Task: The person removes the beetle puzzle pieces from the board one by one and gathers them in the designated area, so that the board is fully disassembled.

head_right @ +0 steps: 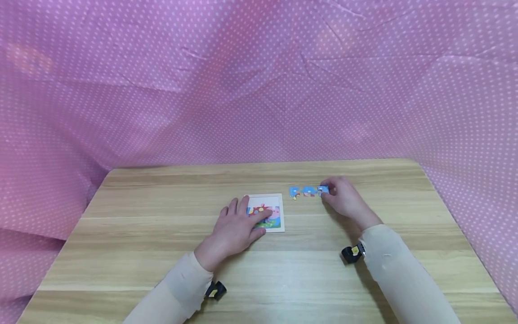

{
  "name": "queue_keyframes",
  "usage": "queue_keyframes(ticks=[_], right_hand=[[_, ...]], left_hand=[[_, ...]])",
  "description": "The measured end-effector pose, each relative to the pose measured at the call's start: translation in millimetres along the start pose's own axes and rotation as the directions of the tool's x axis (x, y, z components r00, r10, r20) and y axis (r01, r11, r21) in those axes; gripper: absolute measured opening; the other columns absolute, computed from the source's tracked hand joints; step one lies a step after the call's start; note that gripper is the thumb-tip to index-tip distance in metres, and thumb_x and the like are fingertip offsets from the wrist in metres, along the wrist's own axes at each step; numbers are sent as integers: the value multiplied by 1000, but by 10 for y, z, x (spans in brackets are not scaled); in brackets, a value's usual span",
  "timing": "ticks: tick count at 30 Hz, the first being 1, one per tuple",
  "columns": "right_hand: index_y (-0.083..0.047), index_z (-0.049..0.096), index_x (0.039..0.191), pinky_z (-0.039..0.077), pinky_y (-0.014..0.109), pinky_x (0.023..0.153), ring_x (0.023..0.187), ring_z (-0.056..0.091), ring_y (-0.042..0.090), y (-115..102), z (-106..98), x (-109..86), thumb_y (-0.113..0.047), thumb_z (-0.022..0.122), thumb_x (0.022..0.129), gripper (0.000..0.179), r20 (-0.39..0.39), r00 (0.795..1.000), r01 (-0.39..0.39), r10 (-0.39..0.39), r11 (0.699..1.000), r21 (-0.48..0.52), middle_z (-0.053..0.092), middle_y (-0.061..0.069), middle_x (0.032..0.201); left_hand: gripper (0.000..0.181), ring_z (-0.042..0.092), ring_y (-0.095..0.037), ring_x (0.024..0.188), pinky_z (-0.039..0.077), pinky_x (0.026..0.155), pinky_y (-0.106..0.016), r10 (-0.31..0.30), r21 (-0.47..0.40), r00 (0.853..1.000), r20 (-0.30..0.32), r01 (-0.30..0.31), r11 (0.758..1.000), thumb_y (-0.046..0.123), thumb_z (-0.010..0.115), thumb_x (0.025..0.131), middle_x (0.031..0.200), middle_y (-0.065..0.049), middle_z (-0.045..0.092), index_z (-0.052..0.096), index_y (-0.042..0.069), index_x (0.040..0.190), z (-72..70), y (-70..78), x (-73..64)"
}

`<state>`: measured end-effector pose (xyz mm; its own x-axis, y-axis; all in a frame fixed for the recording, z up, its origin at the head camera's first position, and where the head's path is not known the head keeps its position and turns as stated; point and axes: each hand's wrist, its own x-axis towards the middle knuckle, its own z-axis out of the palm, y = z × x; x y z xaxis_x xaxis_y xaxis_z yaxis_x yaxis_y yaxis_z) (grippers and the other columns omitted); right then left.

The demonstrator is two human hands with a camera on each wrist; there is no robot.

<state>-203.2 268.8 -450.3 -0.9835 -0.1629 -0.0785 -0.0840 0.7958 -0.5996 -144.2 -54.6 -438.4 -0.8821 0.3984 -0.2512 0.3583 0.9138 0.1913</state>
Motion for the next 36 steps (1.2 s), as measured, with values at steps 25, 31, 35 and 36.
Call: queue_keyframes(ticks=[25,31,35,36], right_hand=[[3,63,140,60,43,85,105,64,36,-23,22,-111,-12,68,105,39,-26,1000,17,-15,996,85,56,31,136],[2,63,141,54,25,62,85,60,23,-118,26,-176,-11,65,106,37,-47,998,45,-39,991,129,54,27,128],[-3,64,142,54,26,63,85,59,22,-212,35,-217,-16,64,108,37,-28,999,39,-36,989,140,54,22,126],[-4,64,142,54,26,64,86,58,23,-239,43,-227,-17,64,108,36,-23,999,36,-33,989,144,54,20,125]], left_hand=[[54,22,-58,161,29,127,-70,9,-51,1000,-3,-9,999,52,57,109,177,-28,18,45,49,162,-42,8,-87],[53,22,-60,160,29,127,-69,17,-55,1000,-9,-17,998,50,57,110,176,-30,19,47,47,161,-39,-23,-135],[54,23,-60,160,28,128,-69,17,-37,1000,-15,-18,999,51,56,110,176,-30,20,46,48,162,-25,-56,-160],[54,23,-60,160,28,128,-68,16,-33,1000,-17,-17,999,51,56,110,176,-30,20,45,48,162,-26,-63,-168]])
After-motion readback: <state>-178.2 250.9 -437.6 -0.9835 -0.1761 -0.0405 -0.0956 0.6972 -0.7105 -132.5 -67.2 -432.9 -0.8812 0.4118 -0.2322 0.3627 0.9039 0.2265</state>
